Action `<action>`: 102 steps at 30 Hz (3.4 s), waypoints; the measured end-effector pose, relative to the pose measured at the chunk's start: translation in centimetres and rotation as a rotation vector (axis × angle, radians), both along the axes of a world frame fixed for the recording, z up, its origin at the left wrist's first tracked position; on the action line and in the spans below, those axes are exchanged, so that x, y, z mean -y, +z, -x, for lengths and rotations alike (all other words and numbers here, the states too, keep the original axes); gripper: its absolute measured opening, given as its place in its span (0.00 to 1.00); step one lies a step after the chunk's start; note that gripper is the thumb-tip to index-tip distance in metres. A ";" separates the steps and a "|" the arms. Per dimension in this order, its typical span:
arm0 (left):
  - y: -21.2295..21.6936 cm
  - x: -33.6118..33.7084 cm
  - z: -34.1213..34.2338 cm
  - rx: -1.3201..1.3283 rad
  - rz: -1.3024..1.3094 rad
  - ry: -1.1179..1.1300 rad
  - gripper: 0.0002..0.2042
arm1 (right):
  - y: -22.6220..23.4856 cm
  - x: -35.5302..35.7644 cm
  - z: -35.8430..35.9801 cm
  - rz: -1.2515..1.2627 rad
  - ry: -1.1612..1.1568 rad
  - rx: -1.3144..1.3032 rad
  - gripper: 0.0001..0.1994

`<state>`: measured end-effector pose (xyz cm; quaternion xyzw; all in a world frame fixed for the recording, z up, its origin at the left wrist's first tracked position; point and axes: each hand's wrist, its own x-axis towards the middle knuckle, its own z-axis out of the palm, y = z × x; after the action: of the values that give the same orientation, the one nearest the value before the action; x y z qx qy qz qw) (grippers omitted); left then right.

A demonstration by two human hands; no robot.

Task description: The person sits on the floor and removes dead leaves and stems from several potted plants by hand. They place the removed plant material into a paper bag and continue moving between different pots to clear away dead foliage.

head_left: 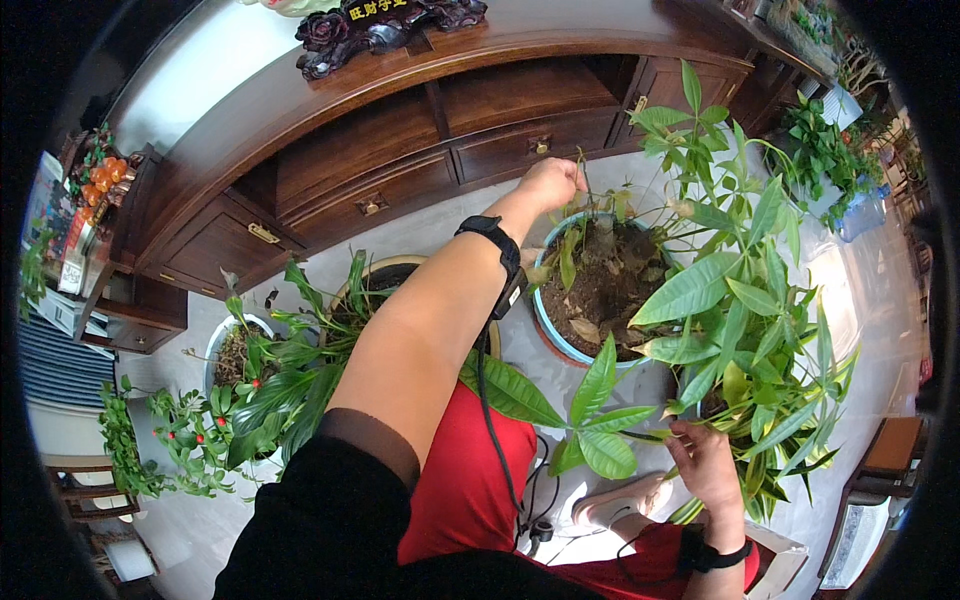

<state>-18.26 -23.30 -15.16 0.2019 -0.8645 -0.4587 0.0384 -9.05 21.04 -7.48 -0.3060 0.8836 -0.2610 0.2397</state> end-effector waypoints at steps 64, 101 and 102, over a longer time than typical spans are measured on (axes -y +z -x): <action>3.8 1.7 -3.0 -0.453 -0.498 0.382 0.14 | 0.6 -1.0 -0.7 -0.031 0.087 0.017 0.14; -5.2 -0.9 2.0 0.247 -0.007 -0.167 0.23 | -1.0 -0.5 -0.3 -0.183 0.078 0.126 0.15; -5.5 -1.0 1.7 0.226 -0.041 -0.163 0.23 | -0.8 -0.4 -0.4 -0.192 0.063 0.129 0.15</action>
<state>-19.95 -22.27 -20.63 0.1820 -0.8673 -0.4522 -0.1009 -8.64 21.43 -8.31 -0.2918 0.8773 -0.1865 0.3322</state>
